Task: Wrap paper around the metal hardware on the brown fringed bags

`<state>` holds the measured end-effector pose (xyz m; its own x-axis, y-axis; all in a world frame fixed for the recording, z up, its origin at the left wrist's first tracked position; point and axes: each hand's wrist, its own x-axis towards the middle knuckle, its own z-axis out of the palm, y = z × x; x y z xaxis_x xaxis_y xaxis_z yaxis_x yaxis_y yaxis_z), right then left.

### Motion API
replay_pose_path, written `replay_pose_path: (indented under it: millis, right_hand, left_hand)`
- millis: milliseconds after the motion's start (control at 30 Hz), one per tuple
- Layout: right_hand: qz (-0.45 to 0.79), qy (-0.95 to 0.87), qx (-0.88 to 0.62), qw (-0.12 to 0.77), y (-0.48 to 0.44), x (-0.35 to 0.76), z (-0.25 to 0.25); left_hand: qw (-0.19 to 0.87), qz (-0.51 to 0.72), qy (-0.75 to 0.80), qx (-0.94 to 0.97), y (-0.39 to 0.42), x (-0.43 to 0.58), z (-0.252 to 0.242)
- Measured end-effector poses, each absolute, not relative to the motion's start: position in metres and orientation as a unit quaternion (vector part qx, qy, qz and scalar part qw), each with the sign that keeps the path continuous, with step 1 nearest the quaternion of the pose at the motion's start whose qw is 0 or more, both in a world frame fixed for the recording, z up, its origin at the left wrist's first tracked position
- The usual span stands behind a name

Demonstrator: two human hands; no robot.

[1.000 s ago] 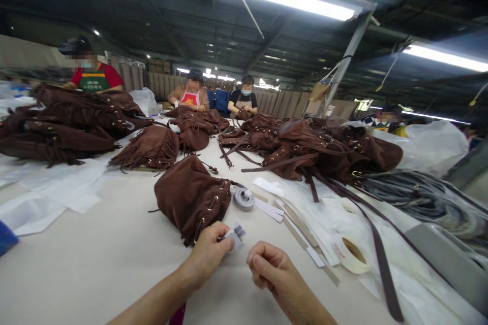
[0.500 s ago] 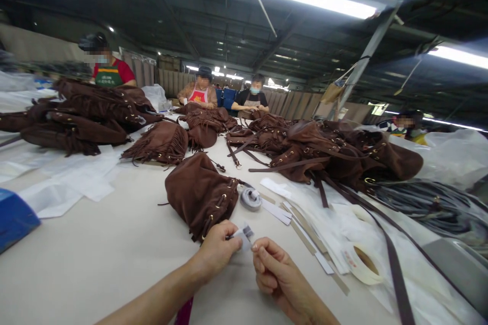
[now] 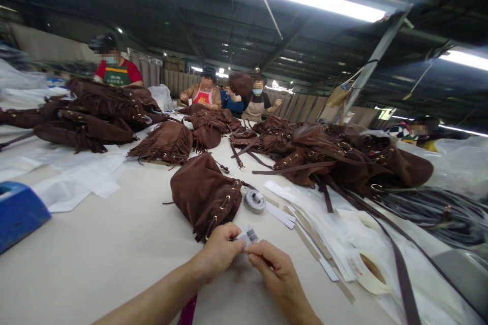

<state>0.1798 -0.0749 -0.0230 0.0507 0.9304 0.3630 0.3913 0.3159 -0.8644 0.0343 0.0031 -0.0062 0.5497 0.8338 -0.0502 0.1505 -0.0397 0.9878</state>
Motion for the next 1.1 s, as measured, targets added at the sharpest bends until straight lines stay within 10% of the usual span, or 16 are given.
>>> replay_pose_path:
  millis: [567, 867, 1100]
  right_hand:
    - [0.263, -0.650, -0.503, 0.505, -0.078, 0.176, -0.014]
    - [0.602, -0.322, -0.438, 0.585, -0.078, 0.174, -0.005]
    - [0.518, -0.427, -0.485, 0.561, -0.075, 0.179, -0.010]
  left_hand:
    - [0.556, 0.277, 0.381, 0.685, 0.005, 0.034, -0.008]
    - [0.520, 0.272, 0.370, 0.720, 0.003, 0.035, -0.009]
    - [0.522, 0.266, 0.381, 0.715, 0.005, 0.035, -0.010]
